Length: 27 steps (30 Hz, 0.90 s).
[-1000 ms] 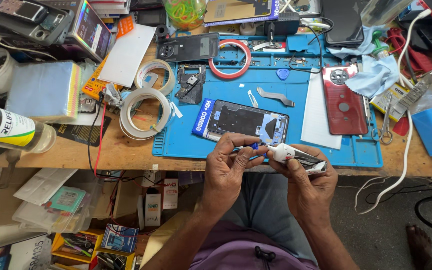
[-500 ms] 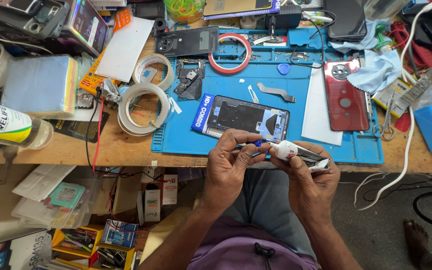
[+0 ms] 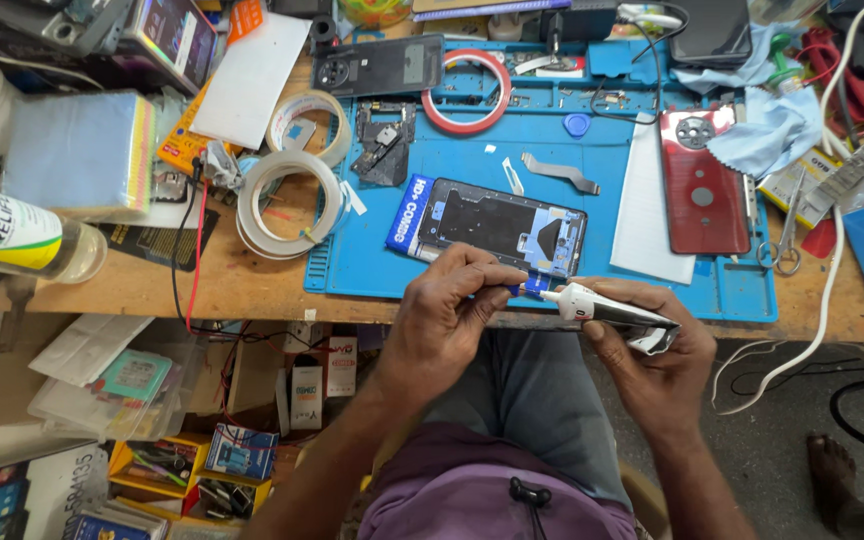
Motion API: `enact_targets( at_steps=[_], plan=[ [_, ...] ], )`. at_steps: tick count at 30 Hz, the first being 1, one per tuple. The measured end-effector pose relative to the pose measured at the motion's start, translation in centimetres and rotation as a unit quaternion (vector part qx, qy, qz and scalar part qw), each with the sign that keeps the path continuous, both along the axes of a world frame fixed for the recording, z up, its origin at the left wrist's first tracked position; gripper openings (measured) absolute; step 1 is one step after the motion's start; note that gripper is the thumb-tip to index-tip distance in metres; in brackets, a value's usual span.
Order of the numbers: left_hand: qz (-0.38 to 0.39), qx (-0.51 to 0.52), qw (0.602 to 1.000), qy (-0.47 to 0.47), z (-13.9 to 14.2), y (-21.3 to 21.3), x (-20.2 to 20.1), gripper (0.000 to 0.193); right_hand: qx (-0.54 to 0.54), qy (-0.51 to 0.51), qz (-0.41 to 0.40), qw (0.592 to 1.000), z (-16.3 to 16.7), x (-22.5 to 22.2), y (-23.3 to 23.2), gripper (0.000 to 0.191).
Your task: The person applies adhesive to the edges of a smartphone chassis, then attaches the back cover and presses it into place. They then insert the battery and connect the ribbon cable to the motherboard.
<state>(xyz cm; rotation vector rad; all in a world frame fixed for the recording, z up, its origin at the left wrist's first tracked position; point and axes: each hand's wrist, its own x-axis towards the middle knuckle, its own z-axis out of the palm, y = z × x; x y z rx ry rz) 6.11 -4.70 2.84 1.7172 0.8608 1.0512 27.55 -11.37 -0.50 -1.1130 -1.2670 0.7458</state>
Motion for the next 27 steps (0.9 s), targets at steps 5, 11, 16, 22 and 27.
enact_targets(
  at_steps=[5, 11, 16, 22, 27],
  plan=[
    [0.005, 0.033, 0.999, 0.019, 0.7, 0.5, -1.1, 0.019, -0.088, -0.023, 0.004, 0.996, 0.1, 1.0, 0.3, 0.031],
    [0.011, 0.029, 0.999, -0.041, -1.1, 0.1, -0.3, 0.017, -0.074, 0.215, 0.069, 0.971, -1.8, -1.7, 0.9, 0.027],
    [0.012, -0.174, 0.934, -0.311, -3.6, 1.1, -0.5, 0.014, -0.02, 0.298, 0.034, 0.954, -2.3, -2.6, 1.1, 0.026],
    [-0.006, -0.233, 0.903, -0.36, -4.4, 0.0, 0.6, 0.023, -0.019, 0.259, 0.027, 0.965, -1.9, -3.6, 1.4, 0.024],
    [-0.005, -0.216, 0.909, -0.357, -4.2, -0.1, 0.9, 0.024, -0.005, 0.246, 0.031, 0.969, -2.0, -3.8, 1.3, 0.025]
  ],
)
